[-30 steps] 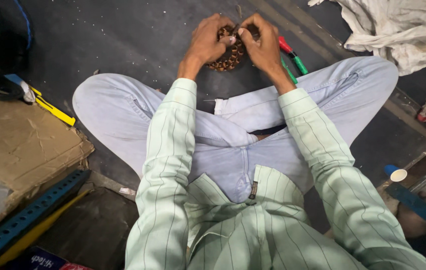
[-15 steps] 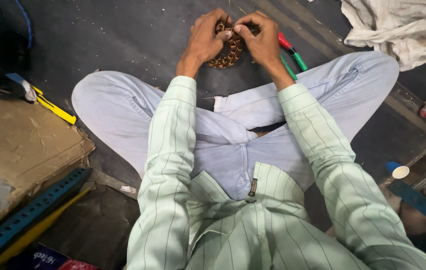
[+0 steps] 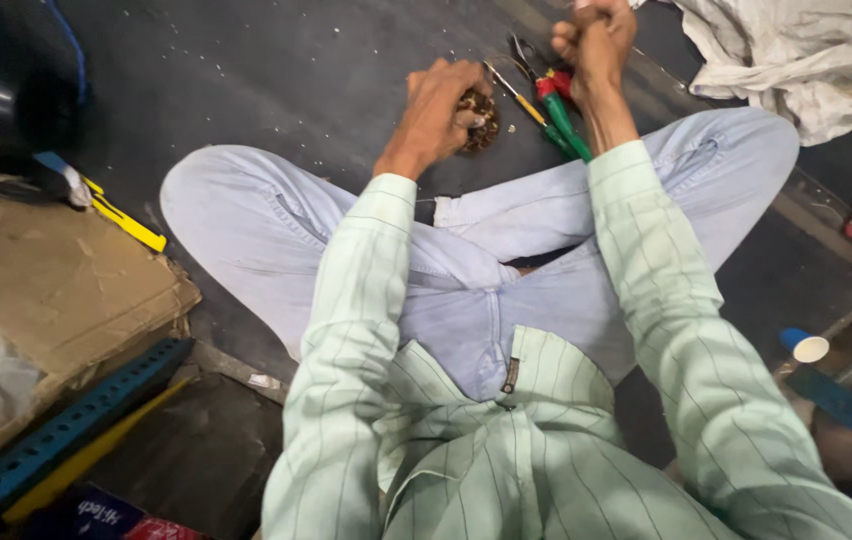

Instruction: The person sits on the workshop floor with a motor stator in their lap. They use a screwdriver and pliers to work on the copper windings, turn the stator over, pull and reposition wire ends by hand, and hold the stator up to view it from different sides.

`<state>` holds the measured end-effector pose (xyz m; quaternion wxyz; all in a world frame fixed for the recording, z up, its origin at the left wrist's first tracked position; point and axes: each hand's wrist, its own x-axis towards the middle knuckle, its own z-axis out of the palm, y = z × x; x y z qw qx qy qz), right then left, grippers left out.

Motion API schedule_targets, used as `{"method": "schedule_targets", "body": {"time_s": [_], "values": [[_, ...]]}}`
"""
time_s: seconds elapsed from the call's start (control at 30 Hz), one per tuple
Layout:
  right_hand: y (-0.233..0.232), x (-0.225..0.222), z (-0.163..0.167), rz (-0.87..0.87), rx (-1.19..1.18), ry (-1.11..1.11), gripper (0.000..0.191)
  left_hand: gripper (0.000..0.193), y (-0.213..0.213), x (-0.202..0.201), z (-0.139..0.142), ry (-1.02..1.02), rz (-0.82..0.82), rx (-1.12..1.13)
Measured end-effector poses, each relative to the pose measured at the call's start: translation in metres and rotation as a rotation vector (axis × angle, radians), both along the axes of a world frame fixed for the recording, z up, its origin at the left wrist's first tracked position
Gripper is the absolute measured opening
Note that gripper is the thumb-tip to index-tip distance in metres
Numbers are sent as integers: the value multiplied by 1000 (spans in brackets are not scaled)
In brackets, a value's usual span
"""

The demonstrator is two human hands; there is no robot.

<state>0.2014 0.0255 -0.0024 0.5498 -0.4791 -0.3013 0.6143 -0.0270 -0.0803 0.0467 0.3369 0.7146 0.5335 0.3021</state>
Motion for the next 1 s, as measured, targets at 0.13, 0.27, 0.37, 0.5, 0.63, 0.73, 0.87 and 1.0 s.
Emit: {"method": "schedule_targets", "body": {"time_s": [0.13,0.27,0.37,0.5,0.63,0.73,0.87,1.0], "values": [[-29,-7,13,316,-15,-345,11,38,3,-2,3,-74,93,-3],[-43,-15,40,399,213,-745,12,41,8,-17,4,-157,124,36],[-48,-7,57,405,395,-1056,14,38,13,-20,3,-202,194,-9],[-54,-4,66,449,645,-1069,22,38,15,-18,0,-291,194,-15],[-59,-20,70,447,749,-984,19,38,17,-17,-3,-304,194,-5],[-64,-29,73,448,817,-990,20,39,18,-15,-3,-280,192,-2],[-66,-33,79,423,891,-1064,20,39,20,-11,0,-265,180,31],[-65,-34,83,393,980,-1234,14,40,21,-7,5,-238,177,11]]}}
